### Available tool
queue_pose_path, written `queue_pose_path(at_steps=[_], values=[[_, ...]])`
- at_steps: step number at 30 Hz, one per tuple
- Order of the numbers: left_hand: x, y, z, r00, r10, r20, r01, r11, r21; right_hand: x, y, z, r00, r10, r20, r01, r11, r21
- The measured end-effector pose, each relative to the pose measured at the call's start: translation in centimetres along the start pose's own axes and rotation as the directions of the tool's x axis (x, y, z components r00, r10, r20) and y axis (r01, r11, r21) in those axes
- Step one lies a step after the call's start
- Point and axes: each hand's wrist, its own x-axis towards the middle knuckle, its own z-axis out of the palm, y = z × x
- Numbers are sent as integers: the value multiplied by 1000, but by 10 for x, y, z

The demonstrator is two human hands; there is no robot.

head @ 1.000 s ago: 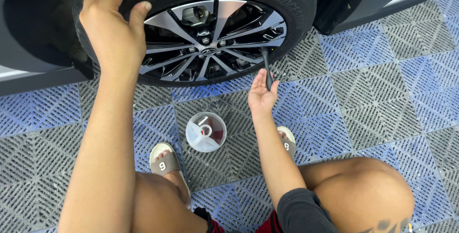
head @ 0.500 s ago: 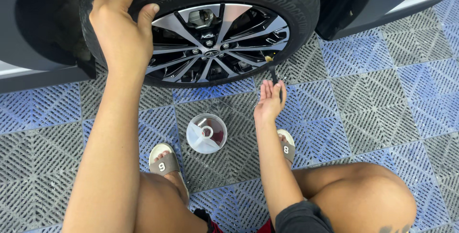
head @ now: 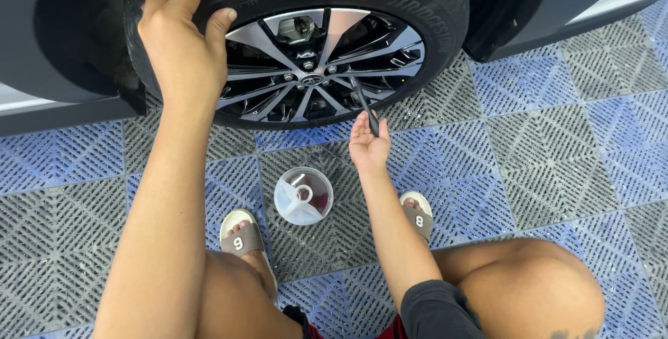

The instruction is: The person sits on the floor and uses a small brush to clean the spokes and center of a car wheel. They repeatedly dip the brush into a bucket of cleaning solution and scrub the wheel surface.

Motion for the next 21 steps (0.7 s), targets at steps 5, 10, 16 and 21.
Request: queue_pose_path(at_steps=[5,10,16,21], values=[[0,1,-1,998,-56,26,57,996,-68,-7,-13,4,996,-85,-9,81,973,-217],[2,3,-1,998,-55,0,55,996,-74,2,-20,12,997,-63,-35,54,973,-222],[2,2,0,1000,-10,-4,10,1000,-19,9,-42,5,997,-28,-75,5,955,-297],[0,2,0,996,-94,11,94,991,-96,25,-53,11,997,31,-70,-54,930,-365]])
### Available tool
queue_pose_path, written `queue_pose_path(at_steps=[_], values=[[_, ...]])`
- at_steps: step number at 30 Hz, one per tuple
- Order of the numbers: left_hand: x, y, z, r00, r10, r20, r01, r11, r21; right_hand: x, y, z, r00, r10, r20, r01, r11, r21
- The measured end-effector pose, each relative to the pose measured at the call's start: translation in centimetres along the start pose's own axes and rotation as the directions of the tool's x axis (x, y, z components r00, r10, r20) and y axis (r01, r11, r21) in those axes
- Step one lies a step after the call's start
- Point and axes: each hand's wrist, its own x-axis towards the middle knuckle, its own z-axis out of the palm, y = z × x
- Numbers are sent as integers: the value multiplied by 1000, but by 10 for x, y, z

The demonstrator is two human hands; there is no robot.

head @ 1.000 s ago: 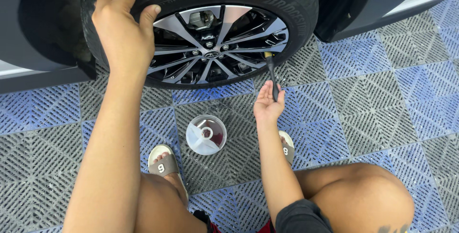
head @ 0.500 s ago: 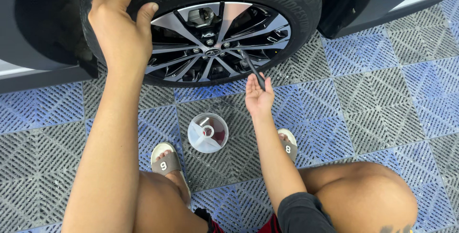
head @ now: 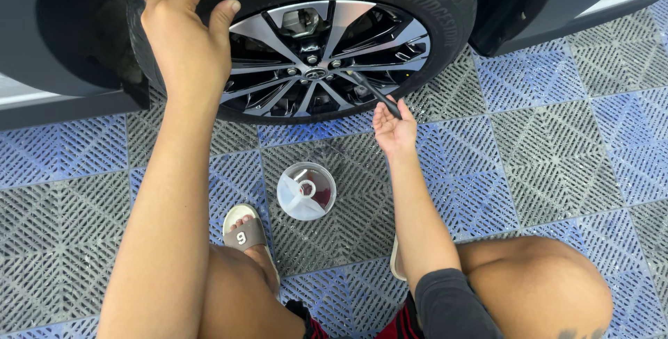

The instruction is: The person sits on the floor and uses a small brush to clean the spokes and center of a car wheel. They repeatedly dip the brush into a bucket of cleaning solution and scrub the wheel surface.

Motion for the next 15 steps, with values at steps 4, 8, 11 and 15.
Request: queue_pose_path(at_steps=[4,8,11,15], values=[[1,2,-1,996,88,-7,-88,994,59,2,-12,-4,998,4,55,4,990,-143],[3,6,-2,992,120,-35,-118,991,54,-3,-9,-6,997,-24,68,34,989,-145],[3,9,-4,1000,-14,12,14,1000,-10,-9,-8,-4,992,-113,55,119,986,-113],[3,9,-6,989,145,-17,-143,987,77,-22,-19,-9,893,-442,91,429,768,-475]])
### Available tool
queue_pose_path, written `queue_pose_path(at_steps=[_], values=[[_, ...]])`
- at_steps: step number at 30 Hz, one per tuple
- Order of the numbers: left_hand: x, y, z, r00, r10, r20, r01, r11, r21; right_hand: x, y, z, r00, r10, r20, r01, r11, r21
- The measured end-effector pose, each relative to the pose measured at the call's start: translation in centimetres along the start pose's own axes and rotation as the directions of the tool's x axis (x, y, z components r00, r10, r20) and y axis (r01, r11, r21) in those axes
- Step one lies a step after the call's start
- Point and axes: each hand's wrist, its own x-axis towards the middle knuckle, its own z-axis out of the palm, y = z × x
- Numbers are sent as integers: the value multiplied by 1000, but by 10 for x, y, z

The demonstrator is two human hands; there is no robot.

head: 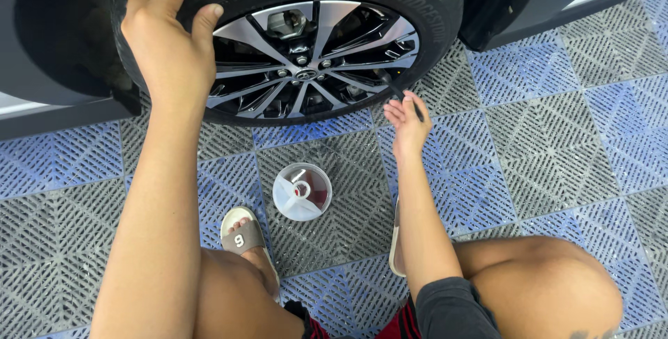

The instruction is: The person sits on the floor and uses a small brush to clean the spokes and center of a car wheel. They repeatedly dip the brush into a bucket of cleaning solution and scrub the wheel surface.

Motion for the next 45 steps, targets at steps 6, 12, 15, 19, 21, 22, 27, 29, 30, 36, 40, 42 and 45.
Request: queue_pose_path(at_steps=[6,12,15,19,21,22,27,29,30,36,40,42,45], values=[[1,-1,2,997,-71,18,72,997,-28,-31,11,-5,916,-401,-27,340,809,-480],[-1,0,0,997,-70,10,71,996,-52,-60,37,12,951,-274,147,311,850,-425],[0,0,1,1000,-15,-11,15,1000,-18,-52,35,6,920,-353,169,389,877,-281],[1,-1,1,999,-40,-11,40,999,-16,-41,29,0,940,-339,46,339,904,-260],[-1,0,1,996,-85,9,85,995,-50,-44,33,3,936,-339,91,351,892,-286],[-1,0,1,998,-63,4,63,997,-50,-50,37,8,930,-344,129,367,881,-299],[0,0,1,999,-39,-9,39,998,-49,-51,31,2,910,-402,102,410,831,-376],[0,-1,2,997,-73,2,73,995,-62,-46,24,-4,881,-466,73,465,829,-312],[1,-1,2,999,-47,-13,47,997,-55,-44,24,-6,872,-488,47,471,806,-360],[-1,-1,2,999,-39,-11,39,998,-56,-62,45,1,899,-436,45,375,713,-592],[0,-3,2,999,26,-30,-26,1000,-9,-61,37,1,841,-532,97,480,651,-589],[0,-4,1,1000,3,-17,-4,1000,-26,-52,24,1,806,-584,100,519,613,-596],[-1,-3,2,1000,-28,-4,28,998,-63,-47,10,-1,822,-567,54,514,698,-499]])
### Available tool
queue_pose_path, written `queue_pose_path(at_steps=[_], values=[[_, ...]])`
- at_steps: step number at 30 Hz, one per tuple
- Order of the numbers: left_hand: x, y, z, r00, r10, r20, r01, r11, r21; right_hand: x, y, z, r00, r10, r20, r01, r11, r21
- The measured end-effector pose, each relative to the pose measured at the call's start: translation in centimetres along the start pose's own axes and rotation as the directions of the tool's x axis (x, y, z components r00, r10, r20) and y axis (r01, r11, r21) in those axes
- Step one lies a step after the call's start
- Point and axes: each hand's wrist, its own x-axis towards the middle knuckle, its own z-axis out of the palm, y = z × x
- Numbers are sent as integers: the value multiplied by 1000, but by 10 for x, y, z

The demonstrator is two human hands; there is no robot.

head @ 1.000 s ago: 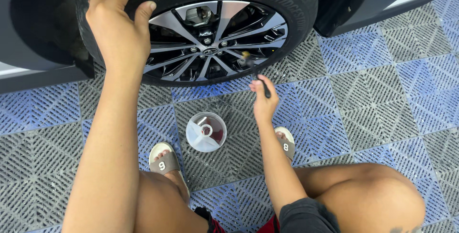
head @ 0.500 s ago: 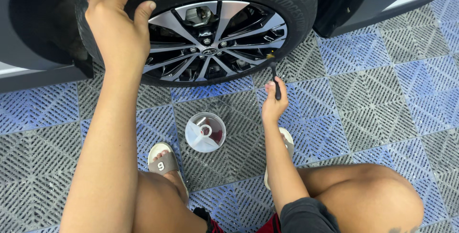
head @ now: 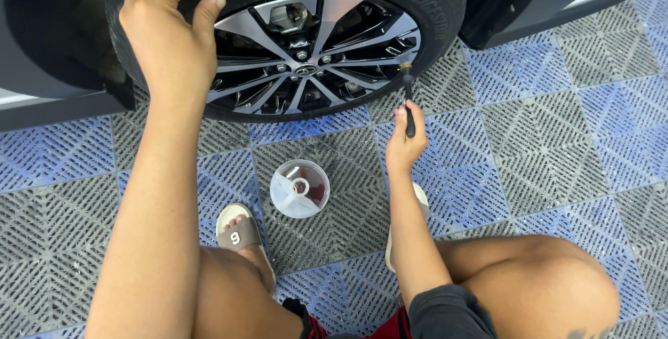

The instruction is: The person sits on the floor and uses a small brush to clean the spokes and center of a car wheel. They repeatedly dip the brush into a bucket of cleaning solution and scrub the wheel surface.

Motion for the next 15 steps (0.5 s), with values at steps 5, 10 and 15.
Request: queue_pose_path(at_steps=[5,10,15], values=[[1,3,-2,1000,16,-9,-16,1000,6,-1,6,-6,981,176,-80,-144,940,308],[3,7,-4,997,74,-27,-73,997,15,14,25,-7,770,617,163,-336,175,925],[2,6,-5,998,55,10,-55,998,24,6,30,-6,749,595,291,-346,-23,938]])
